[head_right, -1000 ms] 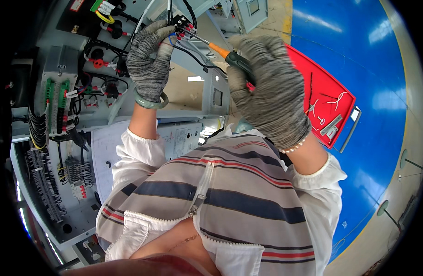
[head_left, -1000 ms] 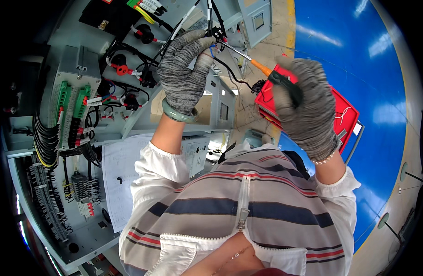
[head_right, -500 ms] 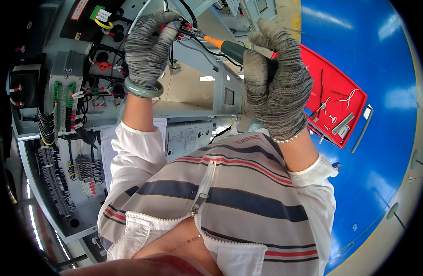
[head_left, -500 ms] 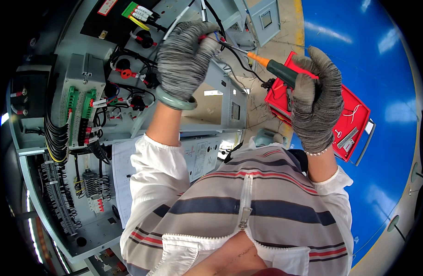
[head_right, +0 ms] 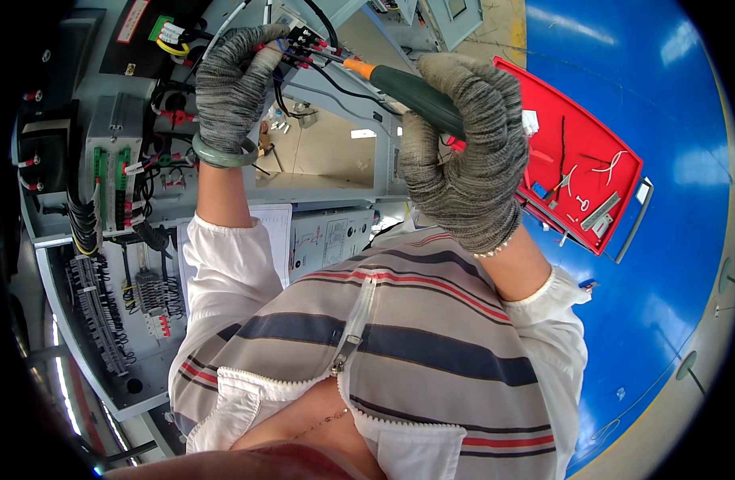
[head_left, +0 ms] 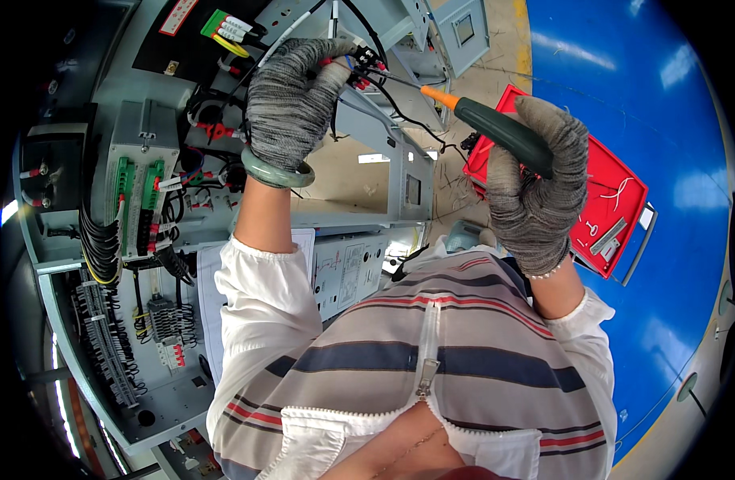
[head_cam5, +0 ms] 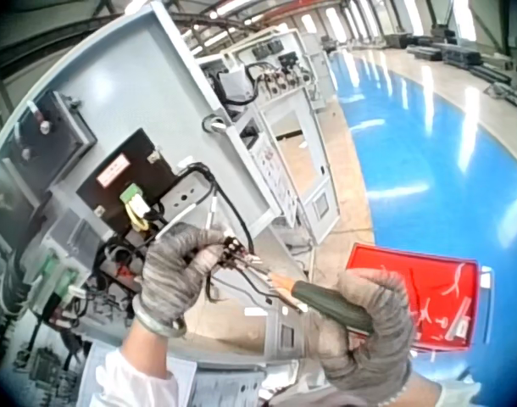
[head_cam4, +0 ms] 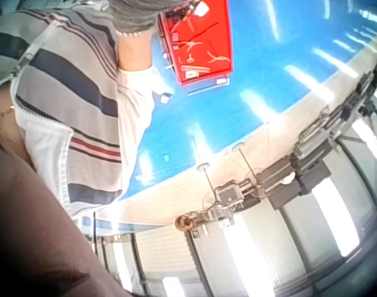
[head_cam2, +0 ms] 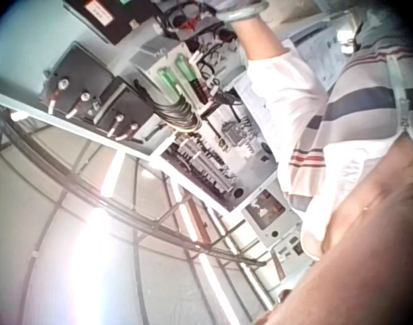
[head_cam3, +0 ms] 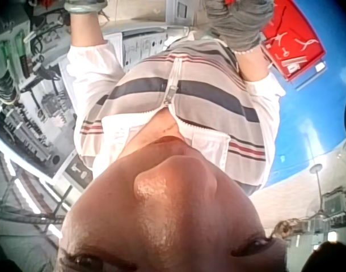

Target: The person organizes a bundle of grey wires, then uses a screwdriver to tighten connections on terminal blocks inside an open electrical cabinet. They handle multiple wires and tools from a red tray while working on the cabinet's internal wiring.

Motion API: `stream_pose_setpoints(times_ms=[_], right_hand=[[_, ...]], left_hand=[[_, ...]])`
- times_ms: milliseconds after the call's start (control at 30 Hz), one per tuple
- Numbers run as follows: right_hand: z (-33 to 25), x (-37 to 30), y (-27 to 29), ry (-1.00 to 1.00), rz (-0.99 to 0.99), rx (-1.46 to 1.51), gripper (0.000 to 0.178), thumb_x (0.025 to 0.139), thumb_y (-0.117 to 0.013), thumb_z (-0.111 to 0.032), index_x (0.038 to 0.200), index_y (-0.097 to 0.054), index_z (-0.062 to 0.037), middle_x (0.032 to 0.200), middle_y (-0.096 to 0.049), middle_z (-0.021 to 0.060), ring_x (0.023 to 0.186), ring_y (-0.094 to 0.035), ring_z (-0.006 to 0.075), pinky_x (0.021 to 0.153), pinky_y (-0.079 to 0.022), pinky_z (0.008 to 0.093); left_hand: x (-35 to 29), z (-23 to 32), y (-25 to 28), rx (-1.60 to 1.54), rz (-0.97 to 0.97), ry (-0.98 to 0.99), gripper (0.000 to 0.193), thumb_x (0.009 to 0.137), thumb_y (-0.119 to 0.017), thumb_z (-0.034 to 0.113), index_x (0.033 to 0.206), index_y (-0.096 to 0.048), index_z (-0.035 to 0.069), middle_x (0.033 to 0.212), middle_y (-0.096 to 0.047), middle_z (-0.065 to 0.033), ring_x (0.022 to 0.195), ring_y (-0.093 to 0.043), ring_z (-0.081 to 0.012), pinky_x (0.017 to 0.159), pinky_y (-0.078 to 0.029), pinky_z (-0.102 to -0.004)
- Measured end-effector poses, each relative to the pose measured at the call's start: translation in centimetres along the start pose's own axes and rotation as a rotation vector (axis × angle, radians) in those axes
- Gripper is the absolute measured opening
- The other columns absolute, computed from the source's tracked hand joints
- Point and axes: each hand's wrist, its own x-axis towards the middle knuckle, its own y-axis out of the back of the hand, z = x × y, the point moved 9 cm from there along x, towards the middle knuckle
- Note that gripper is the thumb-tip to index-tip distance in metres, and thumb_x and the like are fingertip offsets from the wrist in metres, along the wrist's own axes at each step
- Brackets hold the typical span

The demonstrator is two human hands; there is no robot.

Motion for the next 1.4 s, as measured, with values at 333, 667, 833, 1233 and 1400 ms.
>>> stream_pose_setpoints(times_ms=[333, 667, 833, 1233, 1400], right_hand=[[-0.1, -0.3, -0.2, 0.071, -0.079, -0.006, 0.018, 0.076, -0.062, -0.008, 0.094, -0.064, -0.0053, 0.096, -0.06, 0.0135, 0.086, -0.058, 0.0285, 0.075, -0.047, 0.0348], [0.7, -0.6, 0.0, 0.061, -0.066, 0.045, 0.025, 0.071, -0.06, 0.0, 0.095, -0.063, -0.0049, 0.098, -0.062, 0.0133, 0.086, -0.059, 0.0281, 0.075, -0.049, 0.0351], [1.9, -1.1, -0.1, -0.038, -0.032, 0.088, 0.028, 0.071, -0.059, 0.0, 0.098, -0.063, -0.0049, 0.097, -0.062, 0.0136, 0.085, -0.059, 0.0284, 0.075, -0.049, 0.0342], [2.1, -1.2, -0.1, -0.076, -0.099, 0.027, 0.028, 0.075, -0.061, 0.001, 0.103, -0.058, -0.0034, 0.104, -0.059, 0.0157, 0.097, -0.057, 0.0268, 0.081, -0.048, 0.0346], [1.8, -1.0, -0.2, -0.047, -0.113, 0.047, 0.03, 0.074, -0.061, 0.0, 0.104, -0.058, -0.0047, 0.103, -0.059, 0.0153, 0.093, -0.057, 0.0273, 0.08, -0.047, 0.0348]], left_hand=[[0.0, 0.9, 0.1, 0.067, 0.044, -0.05, 0.021, 0.077, -0.067, 0.008, 0.098, -0.068, 0.006, 0.082, -0.064, -0.0081, 0.074, -0.06, -0.0153, 0.071, -0.049, -0.0259], [0.0, 1.7, -0.1, 0.164, 0.027, -0.066, 0.02, 0.075, -0.066, 0.005, 0.095, -0.068, 0.007, 0.081, -0.062, -0.0082, 0.074, -0.06, -0.0171, 0.07, -0.05, -0.0268], [0.1, 2.2, -0.2, 0.222, 0.024, -0.12, 0.02, 0.075, -0.066, 0.004, 0.095, -0.068, 0.007, 0.081, -0.062, -0.008, 0.074, -0.06, -0.0174, 0.069, -0.05, -0.0269], [0.1, 2.1, -0.3, 0.156, 0.025, -0.109, 0.022, 0.075, -0.066, 0.002, 0.096, -0.068, 0.008, 0.082, -0.061, -0.0071, 0.075, -0.059, -0.0153, 0.069, -0.049, -0.0258], [0.0, 1.8, -0.4, 0.154, 0.003, -0.095, 0.023, 0.075, -0.066, 0.003, 0.098, -0.069, 0.009, 0.081, -0.06, -0.0063, 0.073, -0.058, -0.0149, 0.066, -0.048, -0.0254]])
